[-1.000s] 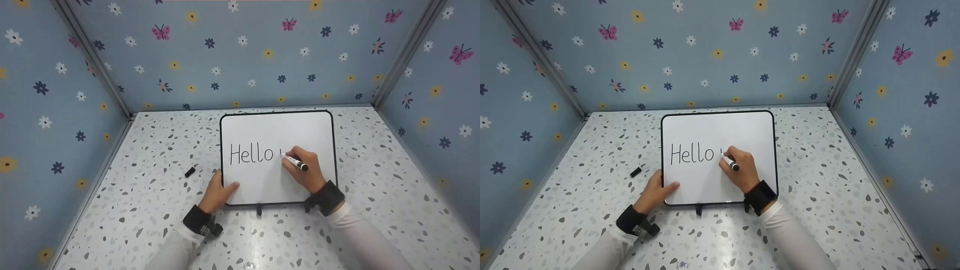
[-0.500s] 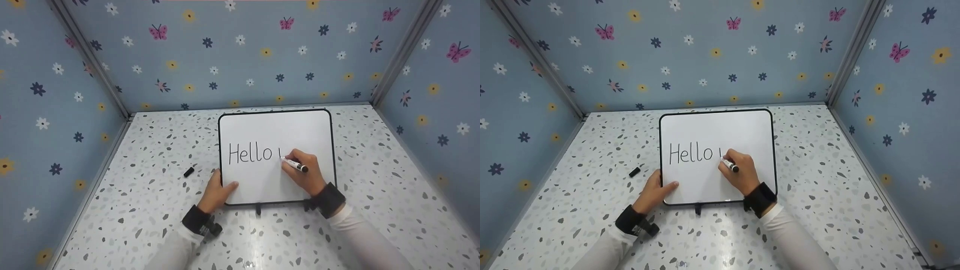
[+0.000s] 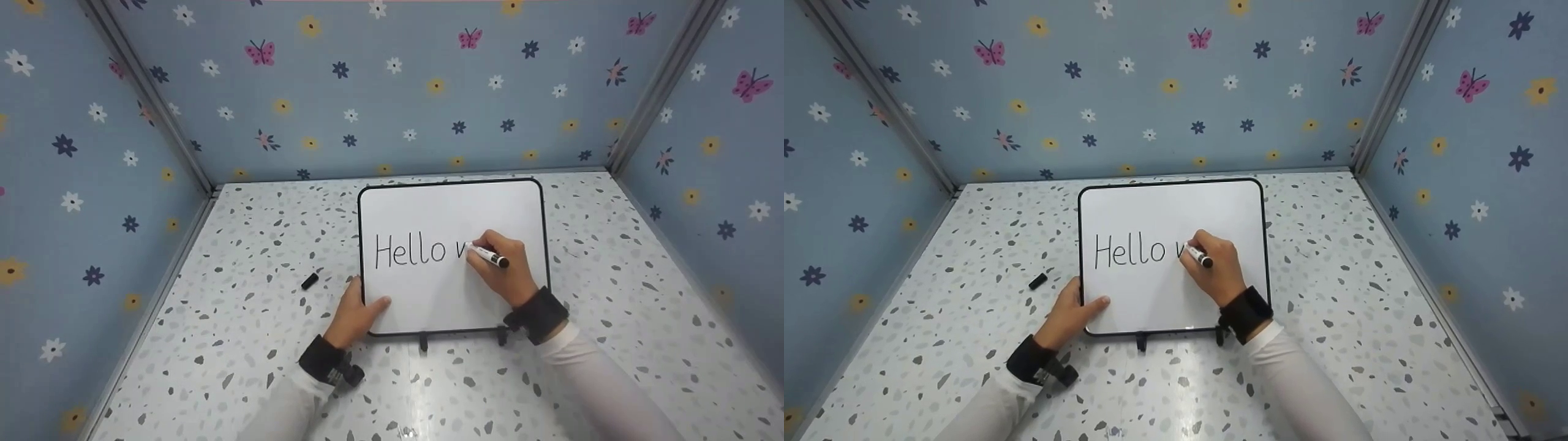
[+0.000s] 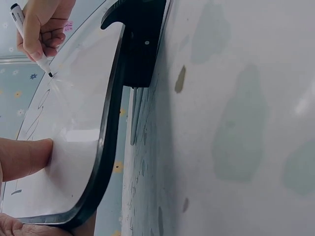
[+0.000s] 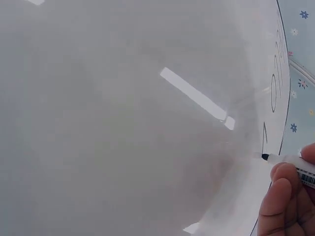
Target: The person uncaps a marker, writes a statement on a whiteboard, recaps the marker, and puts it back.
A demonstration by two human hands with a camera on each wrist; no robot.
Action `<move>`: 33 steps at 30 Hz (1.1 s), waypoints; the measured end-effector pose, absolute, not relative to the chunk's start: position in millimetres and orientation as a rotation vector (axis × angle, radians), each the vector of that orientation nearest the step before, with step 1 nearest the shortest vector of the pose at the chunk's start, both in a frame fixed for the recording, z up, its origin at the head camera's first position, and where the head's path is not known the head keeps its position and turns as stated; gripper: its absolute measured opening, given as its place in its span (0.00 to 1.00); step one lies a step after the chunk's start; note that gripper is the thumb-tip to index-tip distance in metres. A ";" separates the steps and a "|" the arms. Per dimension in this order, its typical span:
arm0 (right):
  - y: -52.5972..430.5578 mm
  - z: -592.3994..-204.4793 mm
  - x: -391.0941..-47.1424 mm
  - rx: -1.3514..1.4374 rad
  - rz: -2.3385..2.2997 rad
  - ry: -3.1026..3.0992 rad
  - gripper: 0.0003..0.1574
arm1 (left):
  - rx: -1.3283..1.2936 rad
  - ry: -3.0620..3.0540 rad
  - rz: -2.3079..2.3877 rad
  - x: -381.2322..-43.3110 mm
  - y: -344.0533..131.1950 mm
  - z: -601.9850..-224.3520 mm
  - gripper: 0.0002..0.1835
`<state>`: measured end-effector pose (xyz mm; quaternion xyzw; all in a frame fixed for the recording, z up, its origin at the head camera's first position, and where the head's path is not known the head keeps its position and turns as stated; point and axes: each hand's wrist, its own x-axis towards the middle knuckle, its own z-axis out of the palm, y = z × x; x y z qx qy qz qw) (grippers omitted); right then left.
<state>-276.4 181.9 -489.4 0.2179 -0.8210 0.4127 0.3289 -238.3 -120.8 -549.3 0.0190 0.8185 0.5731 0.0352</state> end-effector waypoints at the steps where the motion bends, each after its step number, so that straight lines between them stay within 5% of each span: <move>1: 182.3 -489.1 -276.8 0.564 1.073 -2.152 0.07 | 0.058 2.515 1.762 -238.4 -120.6 -549.4 0.36; 33: 187.7 -500.3 -257.2 0.541 1.094 -2.156 0.08 | 0.046 2.512 1.740 -237.8 -119.6 -547.5 0.36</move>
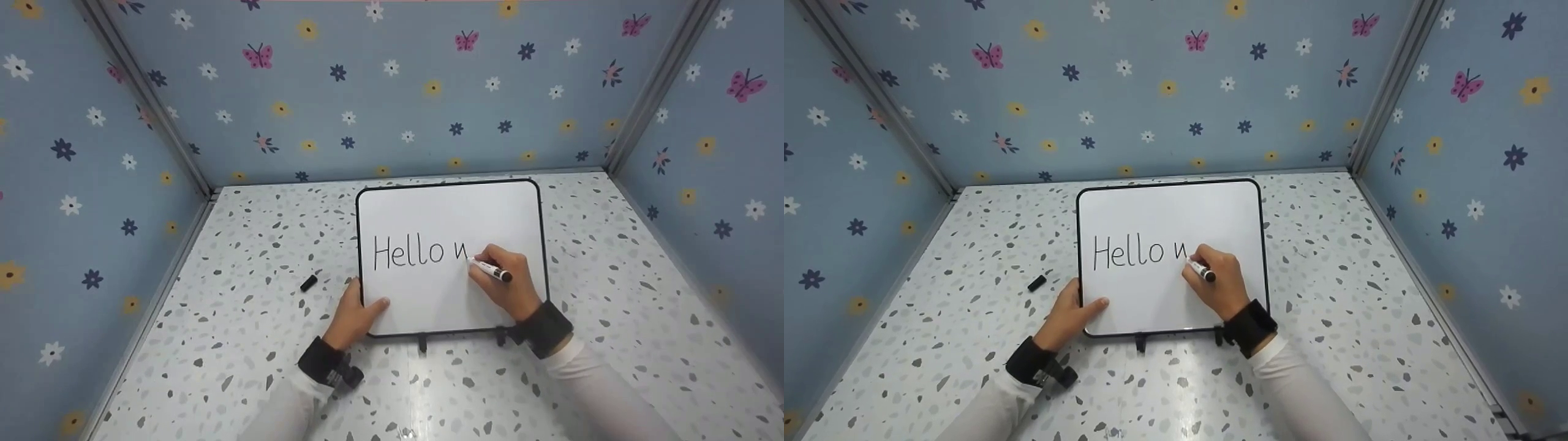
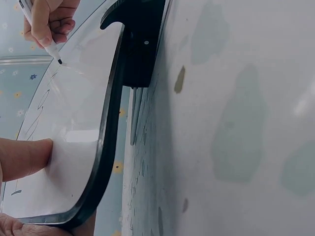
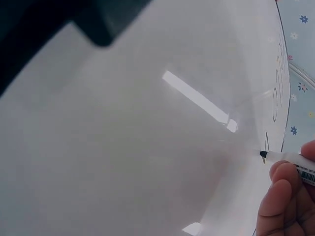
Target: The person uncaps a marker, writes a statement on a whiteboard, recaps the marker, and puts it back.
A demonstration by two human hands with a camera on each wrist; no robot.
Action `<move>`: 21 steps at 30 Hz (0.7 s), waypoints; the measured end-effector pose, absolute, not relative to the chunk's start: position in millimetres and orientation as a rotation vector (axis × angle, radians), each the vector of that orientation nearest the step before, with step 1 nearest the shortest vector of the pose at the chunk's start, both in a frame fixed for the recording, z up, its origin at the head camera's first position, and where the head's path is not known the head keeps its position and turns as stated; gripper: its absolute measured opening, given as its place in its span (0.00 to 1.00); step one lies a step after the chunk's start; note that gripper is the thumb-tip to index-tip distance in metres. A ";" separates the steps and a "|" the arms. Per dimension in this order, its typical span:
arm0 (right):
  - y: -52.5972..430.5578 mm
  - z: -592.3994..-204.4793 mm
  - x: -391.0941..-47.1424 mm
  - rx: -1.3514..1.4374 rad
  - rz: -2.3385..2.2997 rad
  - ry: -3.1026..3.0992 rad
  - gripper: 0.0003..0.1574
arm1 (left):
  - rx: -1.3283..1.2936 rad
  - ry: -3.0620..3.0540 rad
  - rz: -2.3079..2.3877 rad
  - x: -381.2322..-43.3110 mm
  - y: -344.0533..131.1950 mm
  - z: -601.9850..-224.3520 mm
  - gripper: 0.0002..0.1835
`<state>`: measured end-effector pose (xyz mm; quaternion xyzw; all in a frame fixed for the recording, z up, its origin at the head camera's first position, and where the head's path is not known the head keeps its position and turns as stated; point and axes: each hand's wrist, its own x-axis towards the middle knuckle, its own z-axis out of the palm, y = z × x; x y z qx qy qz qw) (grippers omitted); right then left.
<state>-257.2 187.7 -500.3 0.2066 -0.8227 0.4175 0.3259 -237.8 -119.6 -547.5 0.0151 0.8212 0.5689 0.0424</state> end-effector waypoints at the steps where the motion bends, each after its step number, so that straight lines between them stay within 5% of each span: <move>1: 187.9 -500.2 -257.5 0.545 1.096 -2.154 0.08 | 0.046 2.516 1.737 -237.9 -119.7 -547.6 0.36; 21: 194.5 -485.2 -273.5 0.488 1.043 -2.196 0.07 | 0.064 2.520 1.752 -237.2 -119.9 -547.6 0.38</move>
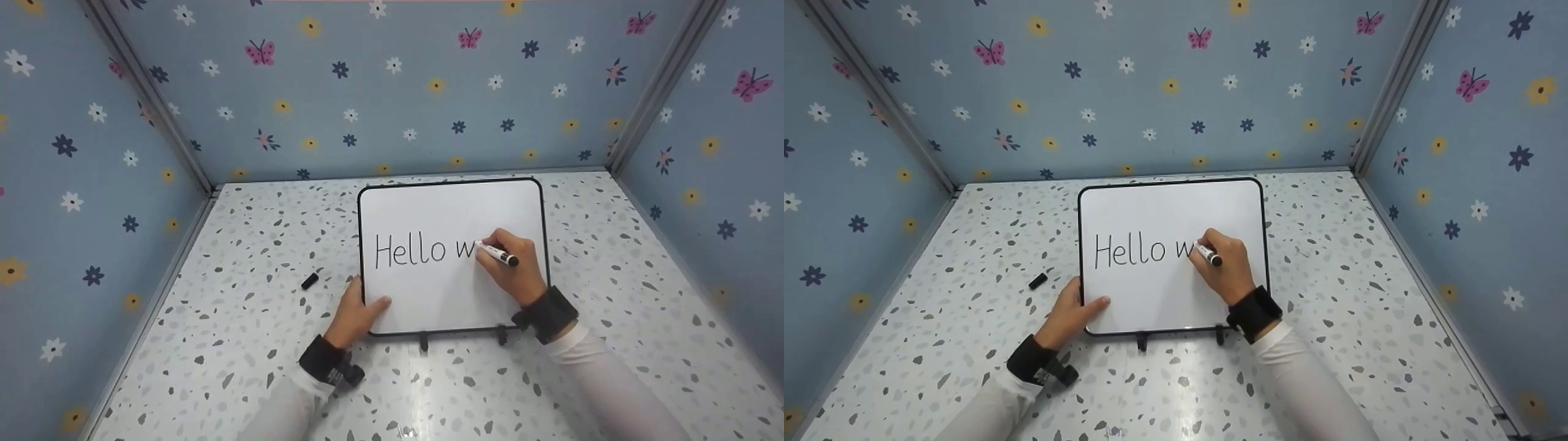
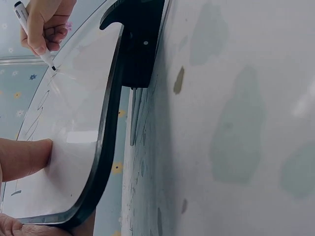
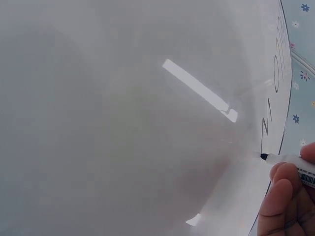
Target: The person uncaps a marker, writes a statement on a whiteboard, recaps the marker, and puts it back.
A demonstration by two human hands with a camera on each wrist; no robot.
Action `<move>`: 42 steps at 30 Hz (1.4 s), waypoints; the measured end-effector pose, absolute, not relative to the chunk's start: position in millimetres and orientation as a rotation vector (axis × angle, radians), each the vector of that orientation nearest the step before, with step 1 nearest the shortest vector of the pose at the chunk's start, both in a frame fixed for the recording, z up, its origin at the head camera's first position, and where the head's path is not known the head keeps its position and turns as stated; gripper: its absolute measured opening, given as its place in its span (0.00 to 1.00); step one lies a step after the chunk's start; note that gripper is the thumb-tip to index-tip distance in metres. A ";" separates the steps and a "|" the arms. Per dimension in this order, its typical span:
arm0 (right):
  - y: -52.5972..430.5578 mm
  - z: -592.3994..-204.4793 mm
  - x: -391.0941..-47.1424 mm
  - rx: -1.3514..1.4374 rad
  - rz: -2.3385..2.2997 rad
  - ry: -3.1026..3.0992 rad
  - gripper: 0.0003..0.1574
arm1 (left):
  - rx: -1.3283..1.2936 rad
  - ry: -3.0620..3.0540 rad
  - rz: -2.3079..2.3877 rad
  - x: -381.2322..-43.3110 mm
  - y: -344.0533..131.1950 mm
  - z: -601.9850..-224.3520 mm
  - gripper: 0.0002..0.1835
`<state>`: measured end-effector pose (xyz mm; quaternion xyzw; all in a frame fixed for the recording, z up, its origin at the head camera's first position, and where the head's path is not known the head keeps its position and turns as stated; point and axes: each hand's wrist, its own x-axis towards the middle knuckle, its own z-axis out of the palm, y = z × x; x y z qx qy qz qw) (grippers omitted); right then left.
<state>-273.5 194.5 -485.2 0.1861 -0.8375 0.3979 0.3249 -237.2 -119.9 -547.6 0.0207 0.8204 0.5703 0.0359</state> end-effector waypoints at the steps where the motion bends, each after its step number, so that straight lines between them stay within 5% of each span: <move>1: 194.9 -484.9 -273.9 0.492 1.038 -2.199 0.07 | 0.065 2.524 1.746 -237.4 -120.0 -547.8 0.38; 42: 202.8 -495.1 -262.1 0.502 1.066 -2.185 0.08 | 0.070 2.533 1.746 -237.7 -119.1 -546.8 0.37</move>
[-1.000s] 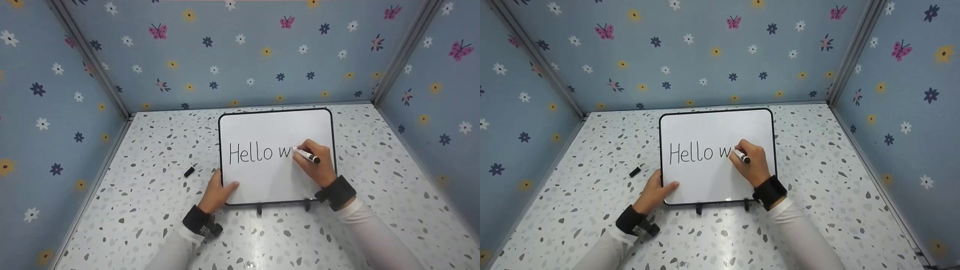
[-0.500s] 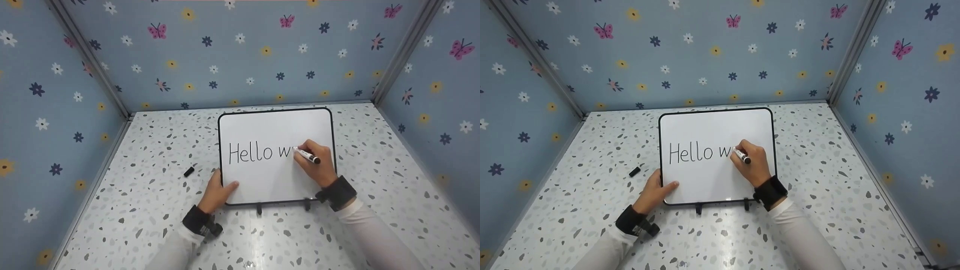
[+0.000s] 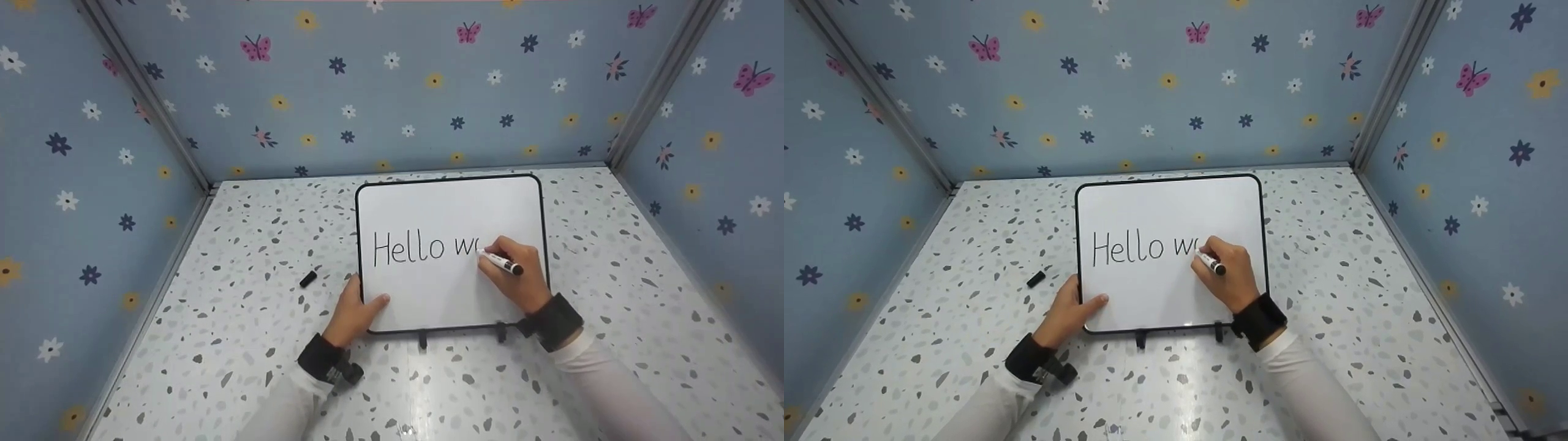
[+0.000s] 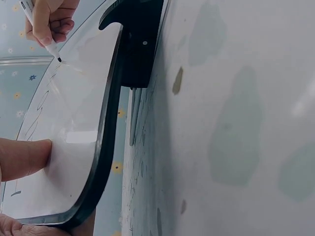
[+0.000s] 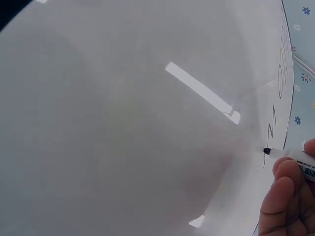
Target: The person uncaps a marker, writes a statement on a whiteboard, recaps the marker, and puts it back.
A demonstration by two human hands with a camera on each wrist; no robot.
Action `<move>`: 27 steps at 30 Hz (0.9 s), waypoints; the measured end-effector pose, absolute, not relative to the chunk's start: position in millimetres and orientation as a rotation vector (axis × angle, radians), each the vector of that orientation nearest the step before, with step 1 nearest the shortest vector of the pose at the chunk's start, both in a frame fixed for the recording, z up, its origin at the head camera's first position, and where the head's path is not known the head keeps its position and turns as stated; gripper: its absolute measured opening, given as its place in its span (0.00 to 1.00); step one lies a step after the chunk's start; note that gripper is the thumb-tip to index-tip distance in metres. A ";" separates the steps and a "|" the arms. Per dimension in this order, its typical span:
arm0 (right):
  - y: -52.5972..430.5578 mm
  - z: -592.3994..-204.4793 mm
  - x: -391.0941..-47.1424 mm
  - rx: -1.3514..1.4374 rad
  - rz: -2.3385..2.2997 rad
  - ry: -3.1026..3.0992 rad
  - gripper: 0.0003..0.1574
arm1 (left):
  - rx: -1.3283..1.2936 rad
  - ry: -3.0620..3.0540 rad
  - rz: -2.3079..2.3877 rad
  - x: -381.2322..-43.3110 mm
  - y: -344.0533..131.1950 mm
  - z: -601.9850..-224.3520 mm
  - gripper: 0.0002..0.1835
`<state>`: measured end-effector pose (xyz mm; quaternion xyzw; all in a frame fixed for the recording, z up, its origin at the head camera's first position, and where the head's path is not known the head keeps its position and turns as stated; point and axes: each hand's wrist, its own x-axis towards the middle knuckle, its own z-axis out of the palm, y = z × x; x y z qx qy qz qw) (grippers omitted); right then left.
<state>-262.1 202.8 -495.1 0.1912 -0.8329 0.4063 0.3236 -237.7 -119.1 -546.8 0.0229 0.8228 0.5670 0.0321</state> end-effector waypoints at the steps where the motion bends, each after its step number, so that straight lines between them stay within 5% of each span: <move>1: 203.1 -495.8 -261.8 0.503 1.069 -2.186 0.08 | 0.071 2.534 1.748 -237.5 -119.2 -547.0 0.37; 27: 216.0 -494.8 -264.7 0.504 1.092 -2.142 0.08 | 0.063 2.529 1.746 -236.9 -119.6 -547.2 0.36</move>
